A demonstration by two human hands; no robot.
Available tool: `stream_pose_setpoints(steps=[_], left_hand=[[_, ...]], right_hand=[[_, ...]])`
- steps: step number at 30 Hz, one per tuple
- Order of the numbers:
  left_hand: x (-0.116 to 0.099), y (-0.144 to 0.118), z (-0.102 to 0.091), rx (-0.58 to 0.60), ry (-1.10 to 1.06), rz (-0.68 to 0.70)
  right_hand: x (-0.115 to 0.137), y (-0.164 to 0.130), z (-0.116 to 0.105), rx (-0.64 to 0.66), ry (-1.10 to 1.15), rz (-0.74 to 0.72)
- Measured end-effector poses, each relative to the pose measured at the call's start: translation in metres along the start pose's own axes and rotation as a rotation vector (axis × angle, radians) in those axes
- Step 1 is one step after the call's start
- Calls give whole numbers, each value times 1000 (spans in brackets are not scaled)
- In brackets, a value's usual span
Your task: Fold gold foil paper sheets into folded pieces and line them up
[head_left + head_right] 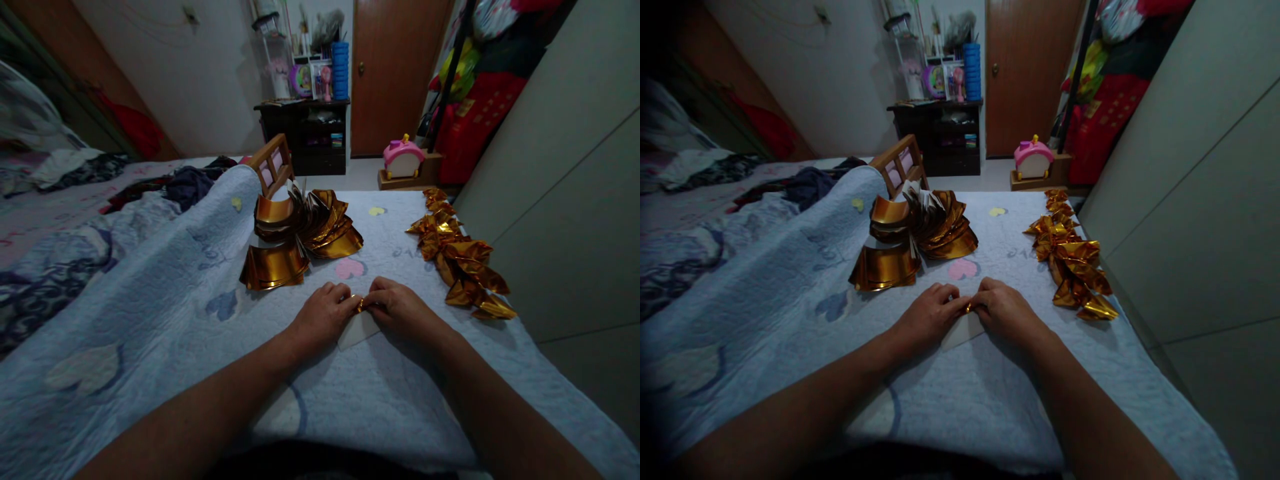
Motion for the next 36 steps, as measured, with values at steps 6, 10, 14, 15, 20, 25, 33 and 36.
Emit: stream_pose_setpoints(steps=[6, 10, 14, 15, 20, 25, 33, 36], left_hand=[[-1, -3, 1, 17, 43, 2], [-3, -3, 1, 26, 69, 5], [-5, -3, 1, 41, 91, 2], [-5, -3, 1, 41, 96, 3], [-6, -3, 2, 29, 123, 21], [-6, -2, 2, 32, 135, 20], [-10, -6, -1, 23, 143, 41], [-11, -6, 0, 15, 166, 51]], right_hand=[[1, 1, -1, 8, -9, 0], [2, 1, -1, 5, 0, -7], [4, 0, -5, 10, 28, -18], [4, 0, -6, 12, 31, -19], [2, 0, -9, 22, 24, -10], [1, -1, -7, 43, 9, -13], [0, -4, -5, 105, -40, -7], [2, -6, -7, 121, -59, -1]])
Point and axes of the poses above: each hand's wrist, its own y-axis towards the middle knuckle, its own z-axis out of the palm, x = y × z, the point moved 10 cm from there along y, towards the middle knuckle, and after that the axes turned 14 degrees about -z, right-handed, at the moved point
